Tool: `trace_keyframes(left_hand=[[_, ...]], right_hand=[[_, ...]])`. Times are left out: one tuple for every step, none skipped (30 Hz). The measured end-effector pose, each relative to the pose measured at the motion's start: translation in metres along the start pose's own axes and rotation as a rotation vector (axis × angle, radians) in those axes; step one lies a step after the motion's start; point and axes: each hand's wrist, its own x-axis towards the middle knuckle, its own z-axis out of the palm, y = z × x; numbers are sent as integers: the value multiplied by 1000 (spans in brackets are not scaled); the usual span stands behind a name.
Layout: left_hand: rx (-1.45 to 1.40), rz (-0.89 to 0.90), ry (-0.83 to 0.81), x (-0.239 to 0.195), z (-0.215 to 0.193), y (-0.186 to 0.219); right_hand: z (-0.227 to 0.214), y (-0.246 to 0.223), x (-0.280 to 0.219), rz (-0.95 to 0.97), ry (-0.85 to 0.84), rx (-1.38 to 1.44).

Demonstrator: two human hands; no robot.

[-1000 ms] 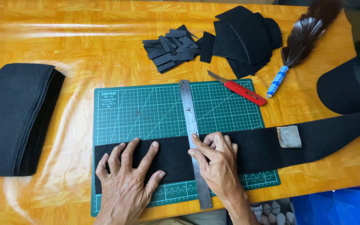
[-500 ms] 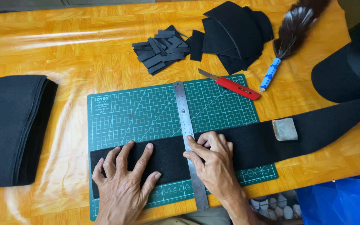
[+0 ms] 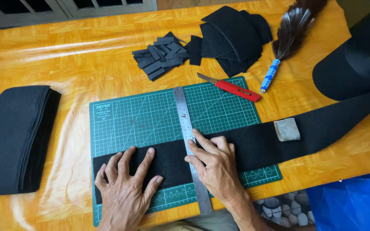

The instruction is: The person measures and cuts a strip of black fabric on a green cutting mat using a metal ruler and a red utility knife. They repeatedly align the ruler and make cuts to create smaller rectangular pieces.

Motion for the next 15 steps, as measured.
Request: trace_keyframes(left_hand=[[3, 3, 2, -1, 0, 0], [4, 0, -1, -1, 1, 0], [4, -2, -4, -1, 1, 0], [8, 3, -2, -1, 2, 0], [9, 2, -12, -1, 2, -1], [10, 0, -22, -1, 3, -1], [13, 4, -22, -1, 2, -1], [8, 6, -22, -1, 2, -1], [3, 8, -22, 0, 1, -1], [4, 12, -22, 0, 2, -1], [22, 11, -8, 0, 2, -1], [40, 9, 5, -1, 3, 0], [41, 10, 4, 0, 2, 0], [30, 14, -2, 0, 1, 0], [19, 18, -9, 0, 1, -1]], right_hand=[[-1, 0, 0, 1, 4, 1], [-1, -1, 0, 1, 7, 1], [-1, -1, 0, 0, 10, 1], [0, 0, -1, 3, 15, 3], [1, 1, -1, 4, 15, -1], [1, 2, -2, 5, 12, -5], [2, 3, -3, 8, 16, -2], [2, 3, -3, 2, 15, 4], [3, 4, -4, -4, 14, 10], [2, 4, -4, 0, 17, 11], [2, 3, -4, 6, 10, 15], [1, 3, -4, 11, 1, 20], [1, 3, -4, 12, 2, 21], [2, 3, -4, 11, 6, 18], [2, 3, -4, 9, 10, 14]])
